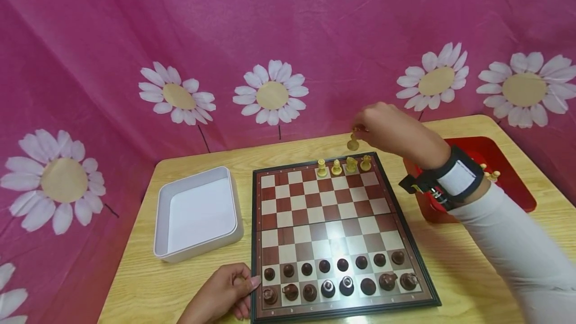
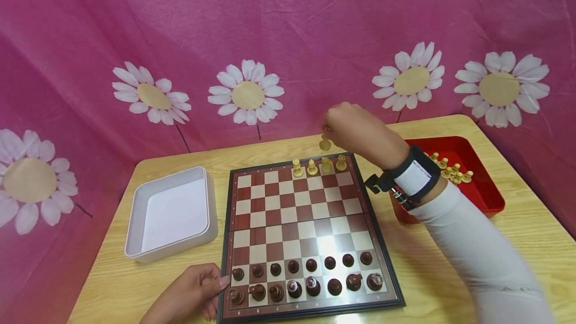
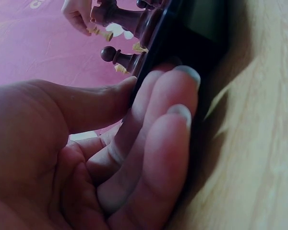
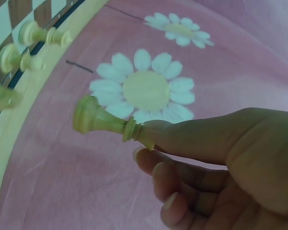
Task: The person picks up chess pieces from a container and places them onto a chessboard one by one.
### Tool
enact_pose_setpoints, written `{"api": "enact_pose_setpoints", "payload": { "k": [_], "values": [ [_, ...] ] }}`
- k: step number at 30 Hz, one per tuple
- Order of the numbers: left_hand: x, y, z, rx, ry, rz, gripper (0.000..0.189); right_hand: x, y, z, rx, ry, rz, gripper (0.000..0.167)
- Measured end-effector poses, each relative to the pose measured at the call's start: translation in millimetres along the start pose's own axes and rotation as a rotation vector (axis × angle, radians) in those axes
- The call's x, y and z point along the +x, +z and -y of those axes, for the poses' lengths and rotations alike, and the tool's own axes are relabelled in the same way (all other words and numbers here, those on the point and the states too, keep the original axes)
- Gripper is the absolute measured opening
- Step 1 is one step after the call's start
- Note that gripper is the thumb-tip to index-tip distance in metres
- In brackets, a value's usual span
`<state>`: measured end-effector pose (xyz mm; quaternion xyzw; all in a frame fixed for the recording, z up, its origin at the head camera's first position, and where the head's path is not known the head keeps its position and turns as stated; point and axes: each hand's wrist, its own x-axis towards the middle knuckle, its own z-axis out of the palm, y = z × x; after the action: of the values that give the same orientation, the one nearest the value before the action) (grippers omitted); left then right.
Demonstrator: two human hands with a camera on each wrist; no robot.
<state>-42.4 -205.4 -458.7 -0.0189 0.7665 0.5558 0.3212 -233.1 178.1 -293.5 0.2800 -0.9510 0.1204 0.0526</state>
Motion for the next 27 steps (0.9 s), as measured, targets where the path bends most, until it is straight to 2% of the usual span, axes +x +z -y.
{"api": "enact_pose_setpoints", "payload": {
  "k": [12,22,27],
  "values": [
    [-1.0,-0.1,-2.3,-0.007,-0.014,-0.004,0.029,21.3,21.3,31.2,0.041,-0.054,0.025,0.009],
    [-1.1,-0.9,-4.0,-0.008,-0.009,0.004,0.029,32.7,38.6,43.3,0.056,-0.102,0.053,0.008],
    [-1.4,-1.2,-3.8,-0.01,-0.006,0.013,0.027,37.3,46.6,48.4,0.075,-0.093,0.098,0.007]
  ]
}}
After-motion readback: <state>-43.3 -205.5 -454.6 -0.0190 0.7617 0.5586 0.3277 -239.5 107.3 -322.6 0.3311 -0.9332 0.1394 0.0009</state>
